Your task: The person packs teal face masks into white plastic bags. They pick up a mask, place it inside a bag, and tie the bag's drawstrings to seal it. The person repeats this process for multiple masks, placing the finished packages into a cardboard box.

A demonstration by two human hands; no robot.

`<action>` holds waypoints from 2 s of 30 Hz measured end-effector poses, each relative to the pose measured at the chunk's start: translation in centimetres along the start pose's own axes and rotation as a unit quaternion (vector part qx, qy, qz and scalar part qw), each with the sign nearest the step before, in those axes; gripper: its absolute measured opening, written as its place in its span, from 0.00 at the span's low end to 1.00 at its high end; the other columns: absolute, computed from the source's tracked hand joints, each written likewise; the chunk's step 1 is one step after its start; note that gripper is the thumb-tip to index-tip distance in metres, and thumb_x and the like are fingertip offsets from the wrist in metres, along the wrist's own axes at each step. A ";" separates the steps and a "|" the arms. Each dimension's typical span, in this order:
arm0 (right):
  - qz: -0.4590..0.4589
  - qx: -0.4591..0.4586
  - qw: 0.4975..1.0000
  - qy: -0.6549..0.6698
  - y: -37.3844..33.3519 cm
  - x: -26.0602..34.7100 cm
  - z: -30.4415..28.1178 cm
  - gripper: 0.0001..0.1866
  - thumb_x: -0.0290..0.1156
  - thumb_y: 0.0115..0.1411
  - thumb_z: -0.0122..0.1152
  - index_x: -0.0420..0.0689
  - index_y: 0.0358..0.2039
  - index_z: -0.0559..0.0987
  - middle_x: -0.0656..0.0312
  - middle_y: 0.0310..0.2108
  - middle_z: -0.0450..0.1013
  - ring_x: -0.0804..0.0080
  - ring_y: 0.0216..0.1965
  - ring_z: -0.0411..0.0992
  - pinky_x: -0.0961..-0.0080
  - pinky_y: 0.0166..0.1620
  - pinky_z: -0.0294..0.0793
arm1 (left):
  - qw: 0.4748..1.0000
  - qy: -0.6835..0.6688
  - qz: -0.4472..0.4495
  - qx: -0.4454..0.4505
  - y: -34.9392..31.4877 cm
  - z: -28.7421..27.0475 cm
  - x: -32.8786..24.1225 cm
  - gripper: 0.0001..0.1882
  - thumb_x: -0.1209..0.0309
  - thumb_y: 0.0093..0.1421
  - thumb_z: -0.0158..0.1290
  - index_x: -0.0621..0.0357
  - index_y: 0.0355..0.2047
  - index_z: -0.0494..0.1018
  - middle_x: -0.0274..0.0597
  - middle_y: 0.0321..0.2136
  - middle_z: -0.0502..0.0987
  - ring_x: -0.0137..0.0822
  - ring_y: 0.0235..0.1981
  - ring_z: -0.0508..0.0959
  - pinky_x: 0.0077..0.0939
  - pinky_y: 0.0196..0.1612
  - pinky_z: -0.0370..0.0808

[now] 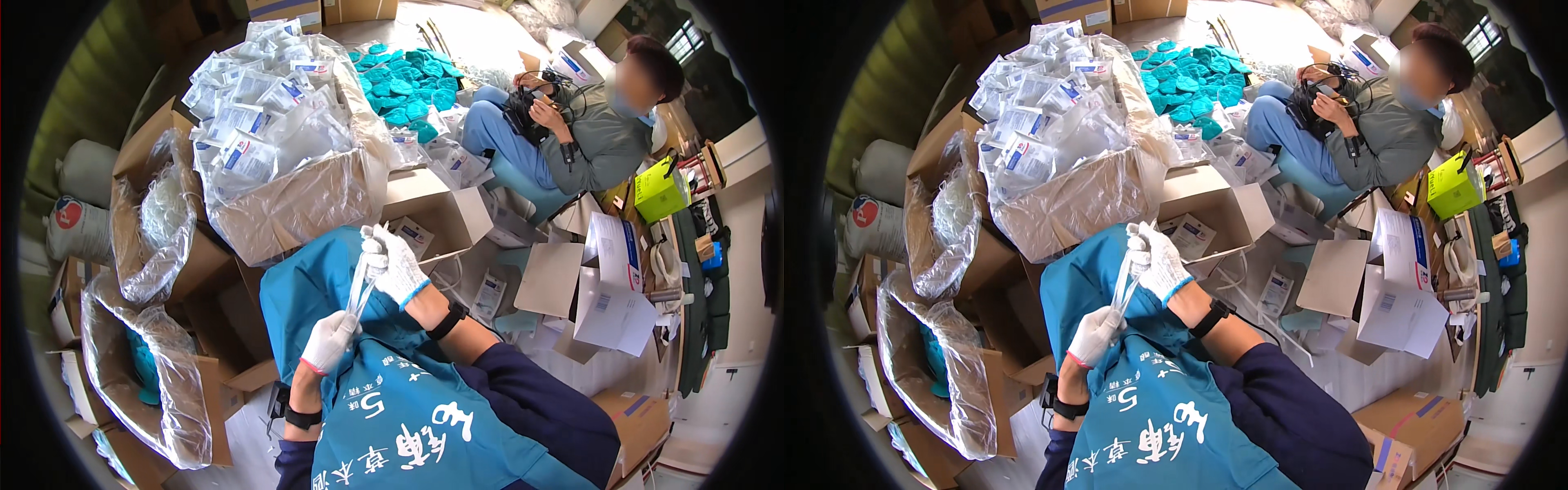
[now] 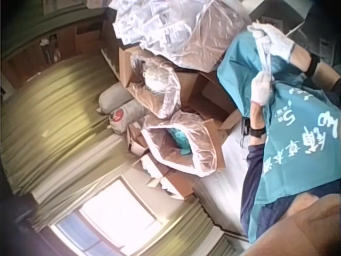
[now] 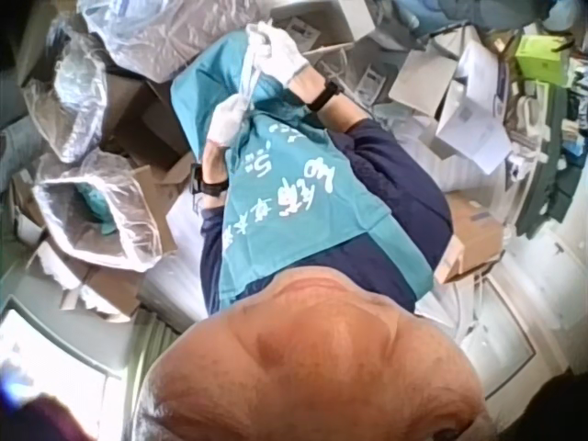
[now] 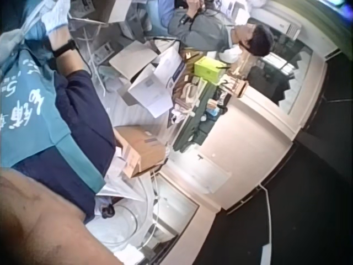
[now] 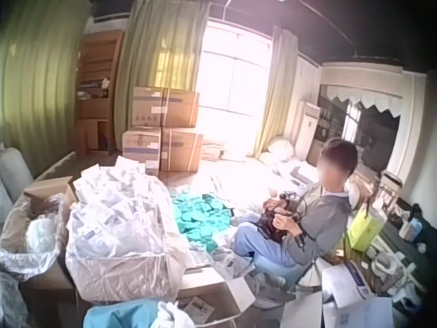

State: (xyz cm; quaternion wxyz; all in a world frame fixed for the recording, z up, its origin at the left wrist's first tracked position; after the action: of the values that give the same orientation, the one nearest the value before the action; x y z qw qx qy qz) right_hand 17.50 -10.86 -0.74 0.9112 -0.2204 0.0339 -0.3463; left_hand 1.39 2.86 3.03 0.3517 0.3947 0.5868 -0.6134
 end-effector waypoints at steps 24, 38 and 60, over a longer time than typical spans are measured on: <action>-0.043 -0.063 0.994 -0.075 1.0 2.2 -2.3 0.10 0.39 0.70 0.50 0.48 0.39 0.75 0.71 0.21 0.68 0.82 0.14 0.60 0.81 0.17 0.57 | 0.941 0.176 0.036 -0.285 -2.4 -4.1 5.2 0.16 0.63 0.70 0.48 0.61 0.28 0.74 0.37 0.15 0.69 0.30 0.17 0.68 0.28 0.23 0.64; -0.111 0.305 0.610 -0.723 -2.4 -8.8 1.6 0.14 0.41 0.67 0.53 0.43 0.38 0.79 0.62 0.27 0.76 0.77 0.28 0.74 0.74 0.31 0.73 | 0.973 0.138 0.098 -0.160 -3.2 -2.2 1.9 0.11 0.83 0.57 0.49 0.65 0.39 0.77 0.58 0.29 0.79 0.47 0.32 0.83 0.32 0.37 0.76; 0.055 0.192 0.701 -0.684 -5.3 -7.3 1.6 0.15 0.41 0.65 0.58 0.43 0.31 0.79 0.60 0.23 0.74 0.69 0.24 0.72 0.73 0.30 0.72 | 0.964 0.175 0.114 -0.167 -4.6 -2.6 1.5 0.16 0.61 0.71 0.48 0.60 0.29 0.69 0.42 0.16 0.70 0.37 0.18 0.70 0.31 0.23 0.66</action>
State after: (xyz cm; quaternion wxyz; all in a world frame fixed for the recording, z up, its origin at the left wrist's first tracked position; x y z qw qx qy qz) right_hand 9.02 -9.07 2.31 0.7235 -0.2145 -0.6543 -0.0486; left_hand -3.20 5.76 3.71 0.3720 0.4955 0.6846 -0.3839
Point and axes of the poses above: each hand's wrist, its own y-axis towards the middle knuckle, its own z-axis out of the palm, x = y × z, the point moved 1 cm from there along y, towards the middle knuckle
